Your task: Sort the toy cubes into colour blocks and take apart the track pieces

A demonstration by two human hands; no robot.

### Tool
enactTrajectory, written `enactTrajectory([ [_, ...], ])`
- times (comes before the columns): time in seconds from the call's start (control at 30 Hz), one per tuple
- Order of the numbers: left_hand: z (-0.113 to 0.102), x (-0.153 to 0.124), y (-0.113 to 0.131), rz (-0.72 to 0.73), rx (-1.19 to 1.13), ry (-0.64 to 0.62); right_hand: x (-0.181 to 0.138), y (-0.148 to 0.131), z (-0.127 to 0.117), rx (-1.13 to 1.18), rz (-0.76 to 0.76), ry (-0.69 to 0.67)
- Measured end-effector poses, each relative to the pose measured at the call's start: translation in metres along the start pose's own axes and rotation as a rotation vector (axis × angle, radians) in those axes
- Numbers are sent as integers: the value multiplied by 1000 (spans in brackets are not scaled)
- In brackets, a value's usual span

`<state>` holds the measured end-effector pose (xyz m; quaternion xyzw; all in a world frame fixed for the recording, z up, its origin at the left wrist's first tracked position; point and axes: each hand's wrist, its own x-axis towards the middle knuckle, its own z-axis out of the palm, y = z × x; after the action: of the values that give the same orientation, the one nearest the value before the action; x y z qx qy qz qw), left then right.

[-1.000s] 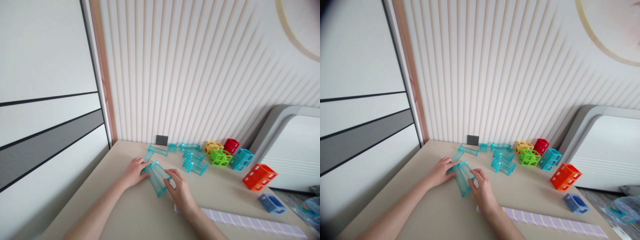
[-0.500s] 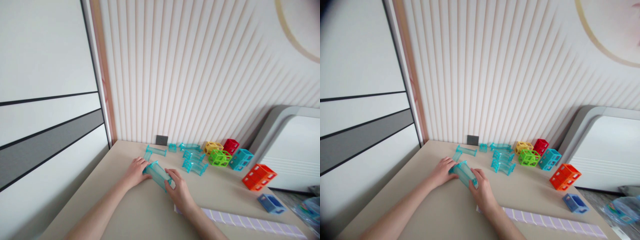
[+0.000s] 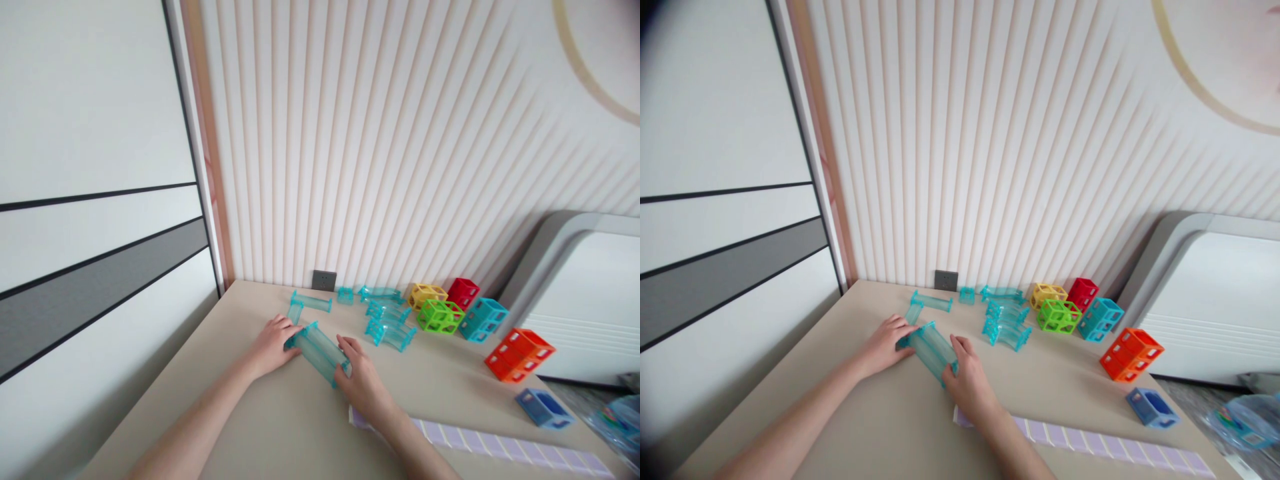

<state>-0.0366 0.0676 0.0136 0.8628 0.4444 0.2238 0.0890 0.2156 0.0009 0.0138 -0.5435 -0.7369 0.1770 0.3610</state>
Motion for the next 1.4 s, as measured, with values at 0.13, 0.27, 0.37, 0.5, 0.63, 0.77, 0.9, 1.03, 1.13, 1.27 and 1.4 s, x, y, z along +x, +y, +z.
enactTrajectory([
  [0.13,-1,0,1,-9,-6,-4,-1,-6,-7,-41,2,-77],
  [0.27,0,2,2,-28,-8,-1,0,-11,-12,-68,33,-108],
  [0.37,1,4,1,-34,-14,3,1,-12,-13,-80,44,-97],
  [0.5,3,4,1,-34,-14,10,3,-10,-13,-100,33,-9],
  [0.63,3,3,2,-35,-7,23,4,-6,-14,-56,-15,43],
  [0.77,3,4,4,-44,5,41,4,-3,-17,8,-60,-29],
  [0.9,4,4,5,-53,10,52,3,0,-19,3,-82,-123],
  [1.03,5,4,4,-43,1,54,4,2,-21,-12,-111,-183],
  [1.13,4,3,4,-28,-8,59,4,3,-22,-18,-123,-180],
  [1.27,5,1,2,-22,-13,63,3,7,-24,-50,-80,-194],
  [1.4,5,0,2,-21,-25,62,4,10,-27,-39,-66,-217],
])
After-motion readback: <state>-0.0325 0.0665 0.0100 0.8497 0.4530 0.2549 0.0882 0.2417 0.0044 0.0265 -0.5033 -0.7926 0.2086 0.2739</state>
